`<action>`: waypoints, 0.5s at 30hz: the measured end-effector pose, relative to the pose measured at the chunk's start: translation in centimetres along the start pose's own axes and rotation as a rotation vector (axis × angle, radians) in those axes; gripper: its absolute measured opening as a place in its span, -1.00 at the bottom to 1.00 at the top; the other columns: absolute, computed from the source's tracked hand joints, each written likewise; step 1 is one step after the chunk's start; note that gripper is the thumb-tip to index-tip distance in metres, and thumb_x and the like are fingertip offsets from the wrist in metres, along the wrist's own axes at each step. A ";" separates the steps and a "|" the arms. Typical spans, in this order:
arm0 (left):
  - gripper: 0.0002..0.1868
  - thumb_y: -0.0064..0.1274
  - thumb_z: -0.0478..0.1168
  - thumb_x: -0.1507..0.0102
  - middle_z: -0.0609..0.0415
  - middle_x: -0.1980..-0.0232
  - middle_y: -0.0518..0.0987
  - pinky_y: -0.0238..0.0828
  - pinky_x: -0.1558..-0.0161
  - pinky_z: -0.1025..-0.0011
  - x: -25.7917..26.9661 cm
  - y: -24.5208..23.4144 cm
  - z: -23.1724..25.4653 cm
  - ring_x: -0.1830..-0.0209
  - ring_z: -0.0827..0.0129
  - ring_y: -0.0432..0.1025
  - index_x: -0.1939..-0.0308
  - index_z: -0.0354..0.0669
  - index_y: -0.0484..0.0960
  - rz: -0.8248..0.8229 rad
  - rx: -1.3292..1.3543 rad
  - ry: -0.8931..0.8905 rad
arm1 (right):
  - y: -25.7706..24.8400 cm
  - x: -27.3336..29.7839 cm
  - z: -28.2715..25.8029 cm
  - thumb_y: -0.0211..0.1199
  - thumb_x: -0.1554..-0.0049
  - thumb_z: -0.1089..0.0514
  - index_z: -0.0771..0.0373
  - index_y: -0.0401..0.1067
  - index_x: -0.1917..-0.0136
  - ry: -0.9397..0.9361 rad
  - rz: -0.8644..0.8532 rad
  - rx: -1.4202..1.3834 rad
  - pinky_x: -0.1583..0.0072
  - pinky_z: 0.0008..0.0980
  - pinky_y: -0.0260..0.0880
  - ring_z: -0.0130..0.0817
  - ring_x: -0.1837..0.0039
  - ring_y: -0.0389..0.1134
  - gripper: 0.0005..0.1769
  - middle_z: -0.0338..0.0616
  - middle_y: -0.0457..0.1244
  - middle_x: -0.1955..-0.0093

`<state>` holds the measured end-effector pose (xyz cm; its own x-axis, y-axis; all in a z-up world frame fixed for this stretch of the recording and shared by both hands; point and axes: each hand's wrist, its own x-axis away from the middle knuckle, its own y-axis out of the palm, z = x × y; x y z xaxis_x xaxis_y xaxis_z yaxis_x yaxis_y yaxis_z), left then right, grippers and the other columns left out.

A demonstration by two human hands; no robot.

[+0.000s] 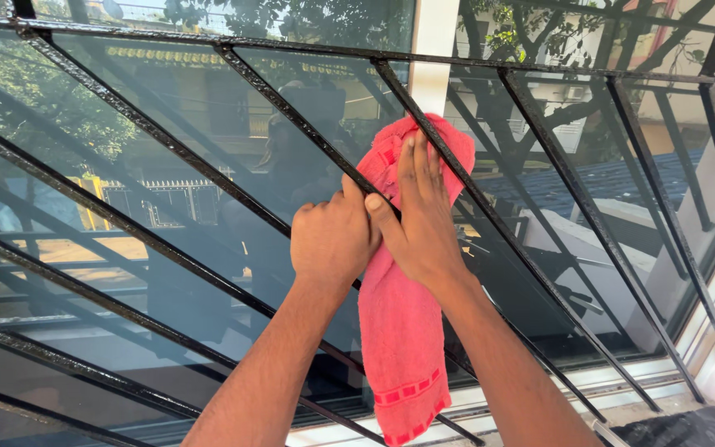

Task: The person wipes the black metal bars of a window grille using a pink cloth. They systematically clean the horizontal and vertical bars, moving from the upper sections down to the lower frame.

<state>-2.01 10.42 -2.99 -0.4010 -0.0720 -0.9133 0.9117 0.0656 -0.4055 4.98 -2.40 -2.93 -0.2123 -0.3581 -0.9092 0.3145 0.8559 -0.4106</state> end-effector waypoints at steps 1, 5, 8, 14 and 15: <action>-0.67 0.05 0.01 -0.29 0.06 0.57 0.56 0.39 0.43 0.24 0.1 -0.1 0.0 0.65 0.16 0.48 0.14 -0.20 0.45 -0.005 0.009 0.001 | 0.1 -0.4 0.1 -0.01 -0.35 -0.23 0.51 -0.27 -0.67 0.007 0.005 0.012 -0.66 0.11 -0.37 0.24 -0.76 -0.44 -0.02 0.31 -0.38 -0.75; -0.58 0.09 0.08 -0.24 0.04 0.60 0.54 0.40 0.44 0.21 0.0 -0.4 0.0 0.66 0.13 0.47 0.17 -0.23 0.45 0.017 0.031 0.025 | 0.2 -2.7 0.4 0.00 -0.36 -0.24 0.55 -0.25 -0.66 -0.007 0.048 0.077 -0.66 0.12 -0.38 0.29 -0.76 -0.47 -0.01 0.33 -0.39 -0.75; -0.59 0.09 0.08 -0.24 0.04 0.61 0.54 0.40 0.44 0.20 0.1 -0.5 0.0 0.67 0.13 0.46 0.17 -0.21 0.45 0.059 0.047 0.027 | 0.3 -4.4 0.2 0.05 -0.33 -0.27 0.51 -0.20 -0.65 0.028 0.094 0.103 -0.65 0.11 -0.38 0.28 -0.74 -0.47 -0.01 0.34 -0.40 -0.73; -0.61 0.05 0.06 -0.29 0.01 0.62 0.57 0.41 0.46 0.18 -0.4 -0.8 0.1 0.66 0.09 0.49 0.11 -0.21 0.48 -0.037 0.057 -0.040 | 0.0 -5.8 0.3 0.02 -0.37 -0.20 0.57 -0.22 -0.67 0.021 0.121 0.110 -0.60 0.27 -0.49 0.31 -0.73 -0.53 -0.03 0.36 -0.44 -0.74; -0.62 0.04 0.07 -0.30 0.00 0.61 0.58 0.41 0.46 0.17 -0.5 -0.8 0.2 0.65 0.08 0.50 0.12 -0.21 0.49 -0.057 0.072 -0.054 | -0.2 -5.4 0.4 0.02 -0.36 -0.18 0.52 -0.20 -0.68 0.006 0.093 0.082 -0.63 0.26 -0.44 0.31 -0.74 -0.52 -0.06 0.30 -0.41 -0.76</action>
<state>-2.52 10.25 -2.26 -0.4489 -0.1274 -0.8845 0.8923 -0.0115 -0.4512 6.43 -0.76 2.05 -0.1840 -0.2761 -0.9433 0.4080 0.8517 -0.3289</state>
